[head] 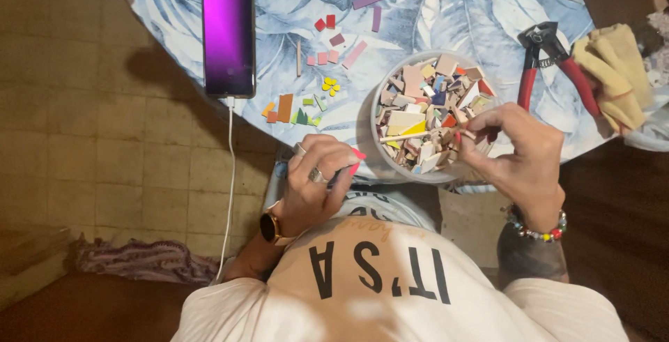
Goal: The person sorts small colorful ceramic tile fragments from a clear plastic container onto a patterned tablecloth. They pick up individual pieces, inspect them, and place them in small groups on the table. A pair of pliers is visible on the table but is not used during the clip.
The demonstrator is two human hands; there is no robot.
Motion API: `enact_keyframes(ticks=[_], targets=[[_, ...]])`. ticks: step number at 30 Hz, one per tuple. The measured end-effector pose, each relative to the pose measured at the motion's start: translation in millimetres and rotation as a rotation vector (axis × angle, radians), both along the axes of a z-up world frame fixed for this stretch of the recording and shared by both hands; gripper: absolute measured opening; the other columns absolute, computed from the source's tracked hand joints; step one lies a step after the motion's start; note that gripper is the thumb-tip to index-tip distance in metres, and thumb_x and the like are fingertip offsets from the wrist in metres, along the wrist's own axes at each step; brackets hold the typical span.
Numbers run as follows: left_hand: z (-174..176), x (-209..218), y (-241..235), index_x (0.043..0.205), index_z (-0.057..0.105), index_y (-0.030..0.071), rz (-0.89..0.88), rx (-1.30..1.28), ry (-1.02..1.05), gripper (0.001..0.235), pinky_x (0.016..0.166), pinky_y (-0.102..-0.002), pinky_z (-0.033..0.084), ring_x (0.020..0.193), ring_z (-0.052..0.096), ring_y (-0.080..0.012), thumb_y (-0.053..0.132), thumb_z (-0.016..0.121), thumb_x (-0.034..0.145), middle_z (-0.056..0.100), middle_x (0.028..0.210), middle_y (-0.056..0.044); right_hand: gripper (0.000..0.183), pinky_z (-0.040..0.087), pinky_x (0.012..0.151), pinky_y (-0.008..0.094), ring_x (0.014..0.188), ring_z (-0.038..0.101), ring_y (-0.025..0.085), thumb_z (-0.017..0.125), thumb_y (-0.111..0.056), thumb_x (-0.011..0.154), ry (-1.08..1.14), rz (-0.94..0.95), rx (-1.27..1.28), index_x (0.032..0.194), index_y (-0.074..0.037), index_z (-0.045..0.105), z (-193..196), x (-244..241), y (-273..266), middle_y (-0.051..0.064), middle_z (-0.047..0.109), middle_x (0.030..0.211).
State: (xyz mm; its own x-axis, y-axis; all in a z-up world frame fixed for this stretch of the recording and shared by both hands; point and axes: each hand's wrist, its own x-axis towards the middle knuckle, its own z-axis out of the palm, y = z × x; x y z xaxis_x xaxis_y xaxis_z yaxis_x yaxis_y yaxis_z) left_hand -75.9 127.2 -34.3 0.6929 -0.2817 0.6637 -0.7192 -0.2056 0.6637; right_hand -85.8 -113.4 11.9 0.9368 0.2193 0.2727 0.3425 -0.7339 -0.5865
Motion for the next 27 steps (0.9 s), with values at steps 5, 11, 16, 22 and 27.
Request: enact_keyframes(ticks=[5,11,16,22,27], targets=[[-1,-4,3,0.087,0.054,0.002,0.103,0.056,0.027,0.007,0.062,-0.032,0.044,0.075,0.053,-0.0252,0.0,0.051,0.082,0.055,0.085,-0.008,0.008,0.044,0.057,0.022,0.062,0.055,0.014,0.065,-0.002,0.082,-0.042,0.188,-0.039,0.089,0.002,0.062,20,43,1,0.012,0.061,0.077],[-9,21,20,0.097,0.057,0.006,0.593,0.49,0.09,0.022,0.072,-0.04,0.038,0.086,0.041,-0.0306,0.017,0.06,0.078,0.05,0.099,-0.009,0.013,0.043,0.06,0.028,0.068,0.058,0.018,0.06,-0.012,0.081,0.084,0.588,-0.257,0.09,-0.003,0.064,8,135,38,0.008,0.063,0.079],[-8,36,25,0.097,0.06,0.001,0.716,0.618,0.151,0.033,0.071,-0.049,0.037,0.095,0.041,-0.0387,0.017,0.064,0.068,0.048,0.103,-0.016,0.013,0.044,0.065,0.045,0.07,0.06,0.035,0.061,-0.008,0.07,0.349,0.618,-0.214,0.08,-0.001,0.058,-9,167,82,0.017,0.062,0.069],[-30,41,22,0.104,0.059,0.011,0.667,0.658,0.334,0.037,0.077,-0.046,0.032,0.104,0.036,-0.0344,0.026,0.062,0.07,0.043,0.111,-0.013,0.01,0.046,0.066,0.038,0.073,0.062,0.026,0.061,-0.017,0.072,0.476,0.556,-0.342,0.08,-0.011,0.06,-19,181,96,0.007,0.065,0.069],[-28,44,25,0.103,0.059,0.011,0.61,0.659,0.345,0.034,0.075,-0.046,0.033,0.103,0.035,-0.0353,0.026,0.06,0.072,0.042,0.113,-0.013,0.011,0.048,0.06,0.03,0.071,0.063,0.02,0.062,-0.017,0.071,0.531,0.512,-0.381,0.082,-0.016,0.063,-31,189,95,0.004,0.065,0.069]])
